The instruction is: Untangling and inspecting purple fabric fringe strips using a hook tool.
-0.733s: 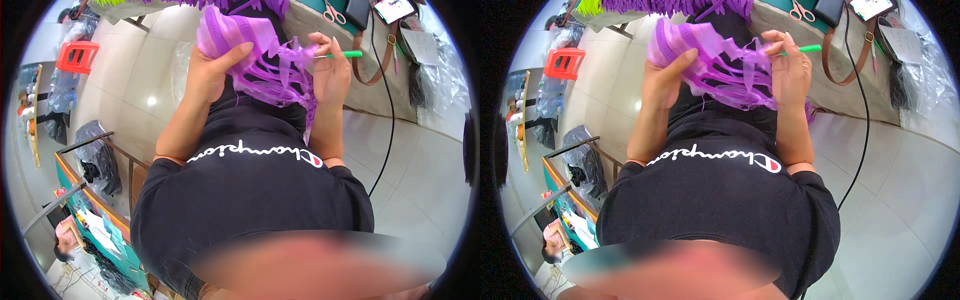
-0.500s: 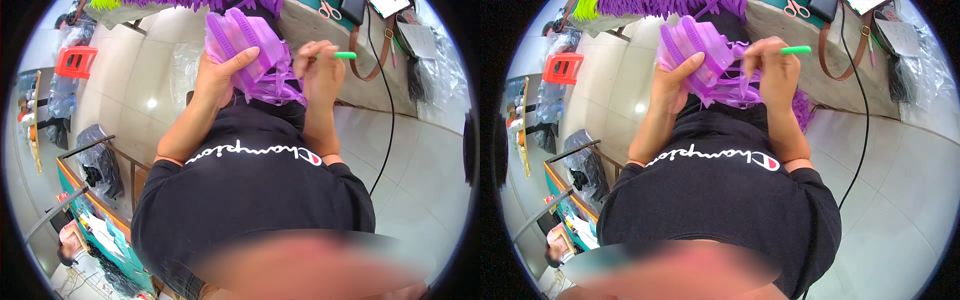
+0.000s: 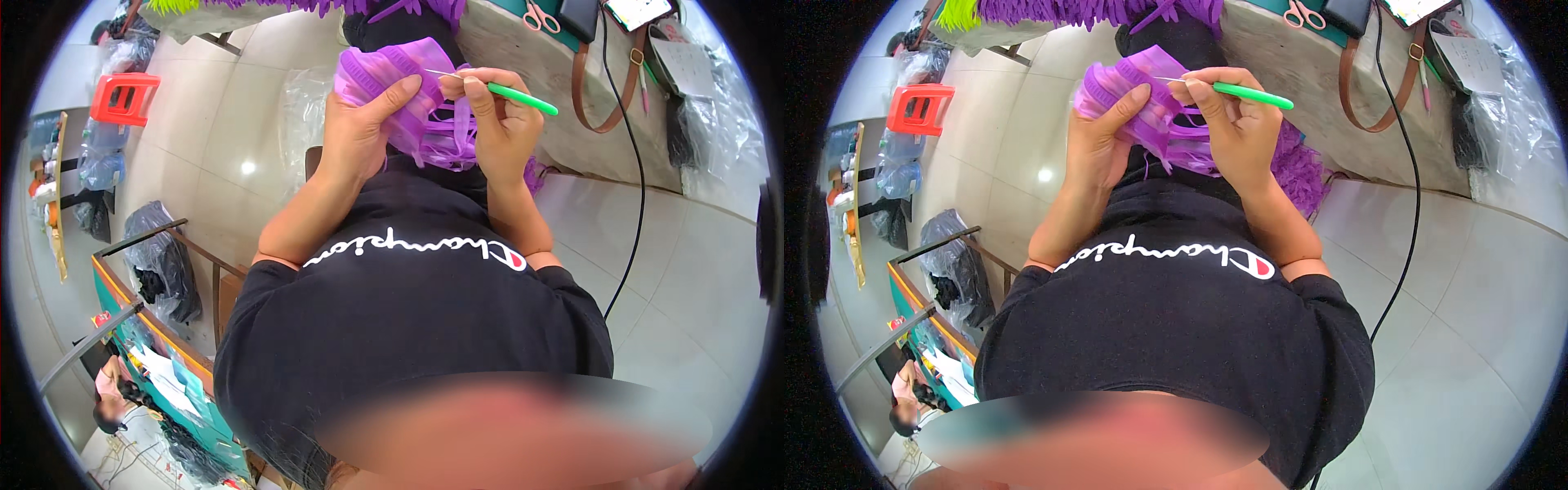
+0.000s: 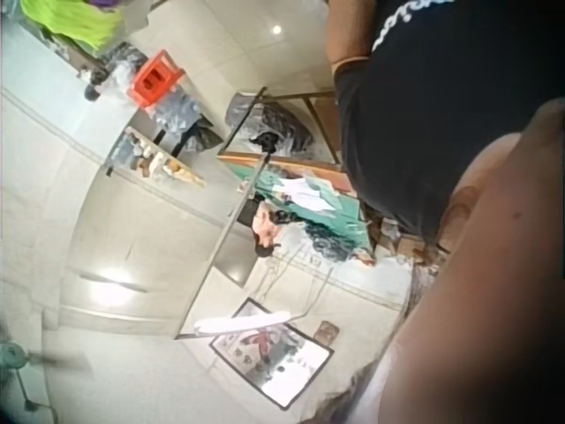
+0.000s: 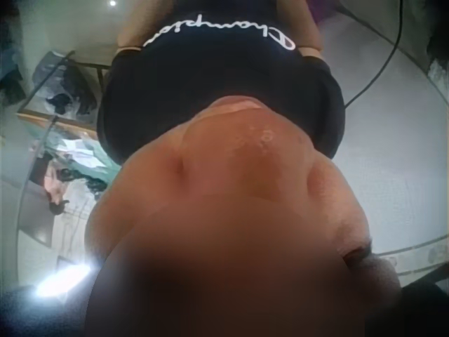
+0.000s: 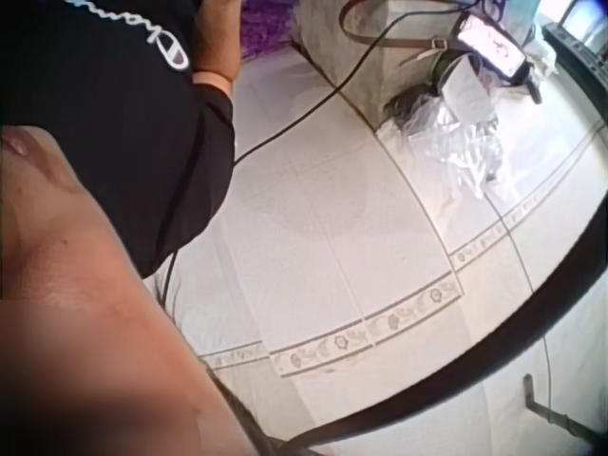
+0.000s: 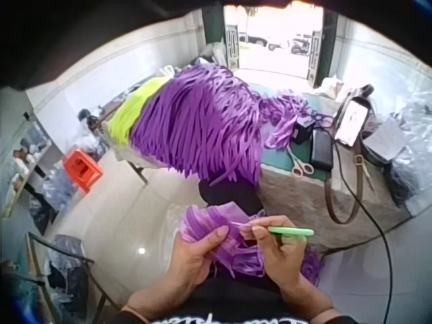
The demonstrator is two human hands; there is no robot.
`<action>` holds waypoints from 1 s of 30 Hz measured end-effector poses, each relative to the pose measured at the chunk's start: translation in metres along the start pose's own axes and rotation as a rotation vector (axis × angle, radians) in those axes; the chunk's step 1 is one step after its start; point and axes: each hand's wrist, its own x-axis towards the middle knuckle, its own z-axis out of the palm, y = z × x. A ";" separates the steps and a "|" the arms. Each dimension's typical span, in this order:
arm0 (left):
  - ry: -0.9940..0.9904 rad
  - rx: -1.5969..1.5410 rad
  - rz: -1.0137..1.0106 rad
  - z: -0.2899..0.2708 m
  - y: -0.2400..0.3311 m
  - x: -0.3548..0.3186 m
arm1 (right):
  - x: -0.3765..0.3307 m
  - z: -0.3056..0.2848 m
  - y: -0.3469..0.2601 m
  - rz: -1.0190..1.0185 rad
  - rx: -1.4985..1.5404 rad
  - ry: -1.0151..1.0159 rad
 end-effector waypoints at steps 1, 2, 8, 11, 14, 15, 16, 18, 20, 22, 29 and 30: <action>0.001 0.007 0.005 0.001 0.000 0.000 | 0.000 0.000 0.000 0.000 -0.001 0.001; 0.001 0.007 0.006 0.000 0.000 0.000 | 0.000 -0.001 0.000 -0.004 -0.006 -0.004; 0.021 0.025 0.016 -0.001 -0.002 0.000 | 0.000 -0.003 0.003 -0.031 0.001 -0.050; 0.043 0.049 0.015 -0.001 -0.002 0.000 | -0.001 -0.003 0.002 -0.051 0.030 -0.058; 0.026 0.046 0.028 -0.002 -0.002 0.001 | -0.001 -0.003 0.002 -0.049 0.036 -0.054; 0.030 0.047 0.028 -0.002 -0.002 0.001 | -0.001 -0.003 0.002 -0.050 0.021 -0.058; 0.034 0.048 0.028 -0.001 -0.002 0.001 | -0.001 -0.003 0.002 -0.050 0.021 -0.057; 0.039 0.054 0.031 0.000 -0.002 0.001 | -0.001 -0.002 0.002 -0.046 0.035 -0.049; 0.043 0.060 0.034 0.000 -0.001 0.001 | -0.001 -0.002 0.002 -0.043 0.030 -0.046; 0.048 0.058 0.029 -0.001 -0.001 0.000 | -0.001 -0.002 0.002 -0.041 0.024 -0.042; 0.056 0.062 0.045 -0.001 -0.003 0.002 | -0.001 -0.003 0.002 -0.022 0.018 -0.033; 0.055 0.060 0.044 -0.002 -0.004 0.002 | 0.000 -0.003 0.002 -0.022 0.008 -0.034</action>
